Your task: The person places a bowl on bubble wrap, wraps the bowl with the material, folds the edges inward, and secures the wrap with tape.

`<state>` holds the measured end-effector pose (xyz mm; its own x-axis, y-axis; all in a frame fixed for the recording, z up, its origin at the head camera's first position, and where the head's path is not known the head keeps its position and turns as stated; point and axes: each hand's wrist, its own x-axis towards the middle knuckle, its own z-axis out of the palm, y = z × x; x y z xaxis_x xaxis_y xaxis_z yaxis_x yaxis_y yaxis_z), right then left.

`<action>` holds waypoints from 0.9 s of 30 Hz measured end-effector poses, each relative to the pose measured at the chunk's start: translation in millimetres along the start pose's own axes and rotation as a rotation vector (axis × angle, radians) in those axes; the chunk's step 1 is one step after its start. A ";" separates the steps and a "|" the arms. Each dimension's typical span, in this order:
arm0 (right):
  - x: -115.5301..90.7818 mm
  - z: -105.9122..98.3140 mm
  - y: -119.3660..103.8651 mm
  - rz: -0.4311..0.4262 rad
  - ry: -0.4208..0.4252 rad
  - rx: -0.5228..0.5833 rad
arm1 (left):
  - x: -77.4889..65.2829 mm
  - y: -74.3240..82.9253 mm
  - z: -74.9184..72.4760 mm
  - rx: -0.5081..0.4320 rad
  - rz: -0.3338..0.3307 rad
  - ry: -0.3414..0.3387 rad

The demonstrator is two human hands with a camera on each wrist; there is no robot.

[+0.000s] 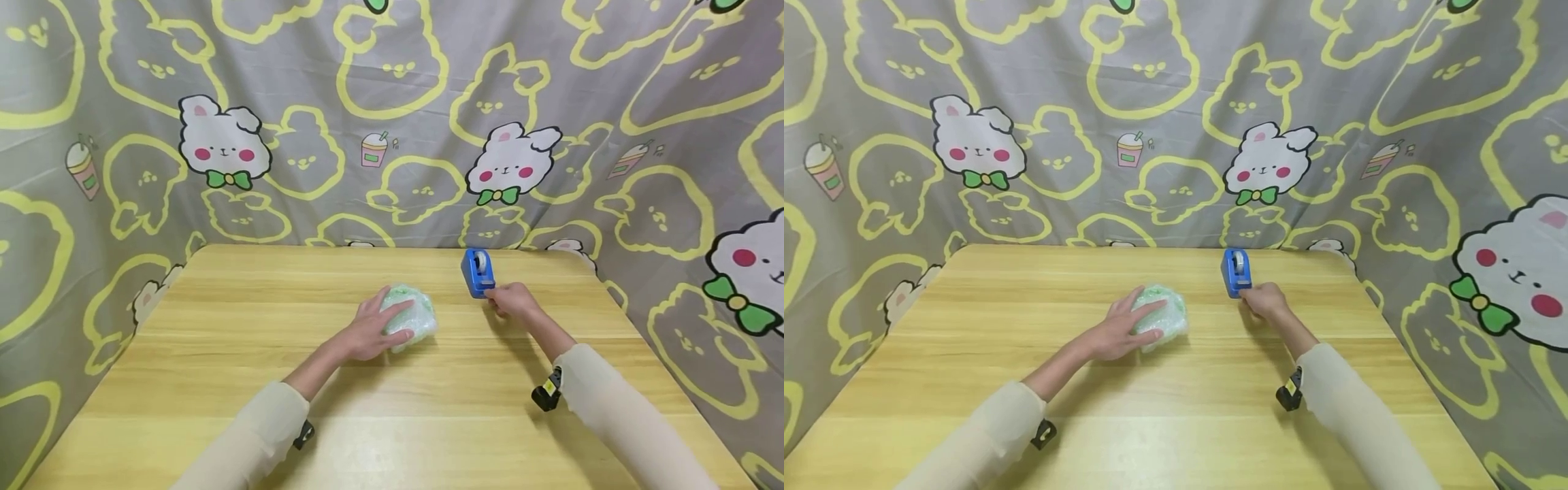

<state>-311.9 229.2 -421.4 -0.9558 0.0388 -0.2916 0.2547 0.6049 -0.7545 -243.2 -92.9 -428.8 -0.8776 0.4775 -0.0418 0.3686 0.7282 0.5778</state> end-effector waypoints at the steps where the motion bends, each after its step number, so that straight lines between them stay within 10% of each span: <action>1: -3.6 0.1 -2.9 -0.018 -0.010 -0.015 | 0.0 0.2 -0.3 0.000 0.002 0.002; 11: -27.1 12.5 -49.5 -0.225 -0.124 -0.054 | 0.2 0.4 -1.0 -0.002 0.010 0.005; 27: -29.2 29.4 -103.2 -0.224 -0.490 0.052 | 1.0 -0.3 -1.1 -0.001 0.001 0.001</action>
<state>-305.9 142.3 -352.3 -0.8101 -0.4697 -0.3509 0.0713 0.5152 -0.8541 -244.5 -93.2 -428.1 -0.8776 0.4778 -0.0401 0.3693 0.7269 0.5790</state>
